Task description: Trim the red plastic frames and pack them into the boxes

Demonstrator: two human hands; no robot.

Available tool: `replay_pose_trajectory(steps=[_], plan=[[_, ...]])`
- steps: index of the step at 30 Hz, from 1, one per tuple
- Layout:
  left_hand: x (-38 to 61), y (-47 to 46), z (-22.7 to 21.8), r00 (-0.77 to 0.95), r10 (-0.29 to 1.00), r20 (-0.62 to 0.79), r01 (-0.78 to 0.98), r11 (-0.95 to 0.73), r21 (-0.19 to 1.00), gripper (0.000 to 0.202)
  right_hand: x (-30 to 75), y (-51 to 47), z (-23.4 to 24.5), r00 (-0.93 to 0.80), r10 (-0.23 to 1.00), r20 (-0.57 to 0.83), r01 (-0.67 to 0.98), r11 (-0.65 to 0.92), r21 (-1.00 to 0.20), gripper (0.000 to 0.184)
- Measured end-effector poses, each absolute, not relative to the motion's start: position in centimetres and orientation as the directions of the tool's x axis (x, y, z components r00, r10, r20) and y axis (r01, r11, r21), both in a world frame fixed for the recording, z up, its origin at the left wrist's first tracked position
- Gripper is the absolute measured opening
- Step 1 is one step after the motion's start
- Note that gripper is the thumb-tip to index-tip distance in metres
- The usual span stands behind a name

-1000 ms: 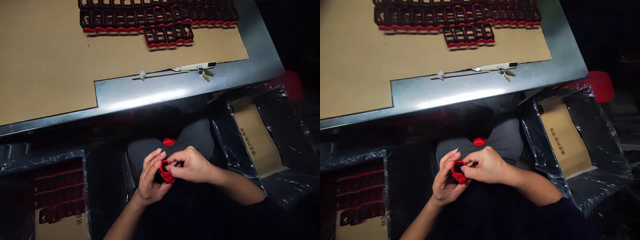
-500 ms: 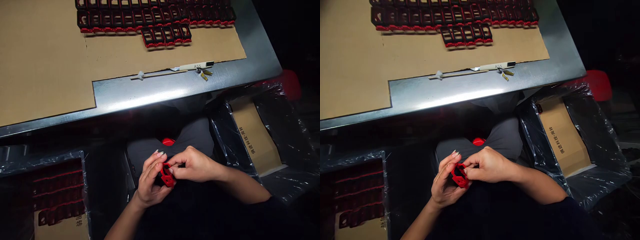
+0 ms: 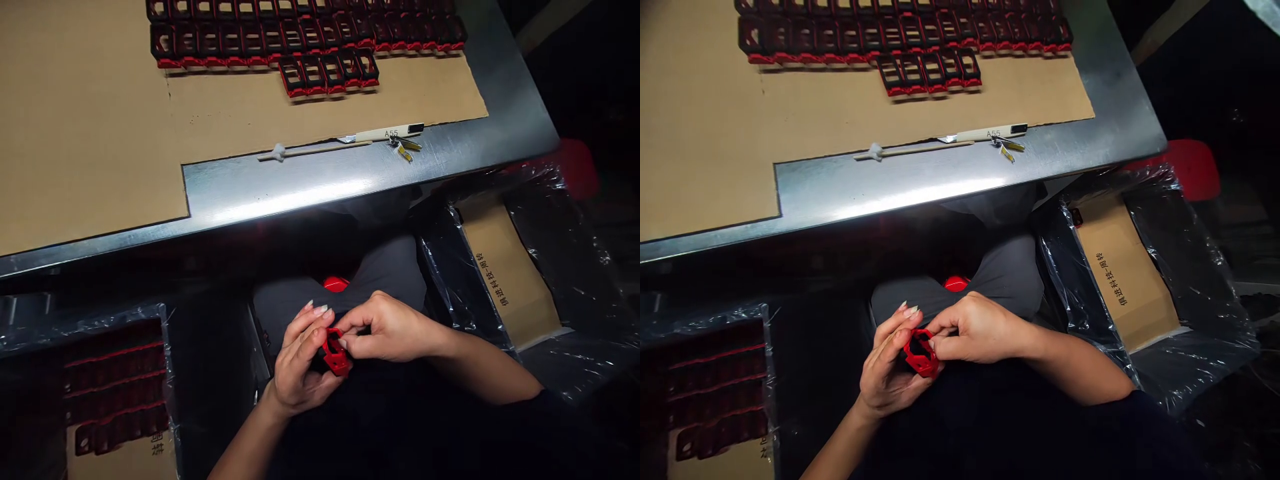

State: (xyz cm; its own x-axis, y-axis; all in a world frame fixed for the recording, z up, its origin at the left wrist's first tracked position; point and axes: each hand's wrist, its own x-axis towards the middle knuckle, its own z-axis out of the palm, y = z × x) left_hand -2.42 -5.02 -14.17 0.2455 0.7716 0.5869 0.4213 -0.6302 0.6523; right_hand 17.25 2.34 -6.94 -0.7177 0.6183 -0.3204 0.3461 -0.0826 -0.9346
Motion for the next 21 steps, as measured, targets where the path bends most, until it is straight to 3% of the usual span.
replay_pose_trajectory(steps=[12,14,16,19,21], plan=[[-2.7,-4.9,-14.3,0.251,0.761,0.598,0.413,-0.643,0.644,0.078,17.4,2.6,-6.6,-0.746,0.597,-0.293,0.327,-0.055,-0.944,0.014],[-2.4,-4.8,-14.3,0.262,0.761,0.593,0.421,-0.644,0.639,0.078,17.4,2.6,-6.7,-0.721,0.635,-0.278,0.360,0.001,-0.933,0.014],[-1.9,-5.0,-14.1,0.252,0.771,0.585,0.414,-0.633,0.655,0.078,17.7,2.5,-6.8,-0.761,0.595,-0.259,0.361,0.057,-0.931,0.020],[-2.1,-6.1,-13.5,0.129,0.808,0.574,0.314,-0.583,0.750,0.079,18.5,2.7,-8.2,-0.777,0.540,-0.324,0.315,-0.112,-0.942,0.031],[-4.3,-7.4,-13.4,-0.046,0.852,0.522,0.260,-0.494,0.829,0.078,18.7,3.2,-10.2,-0.620,0.627,-0.472,0.342,-0.325,-0.882,0.042]])
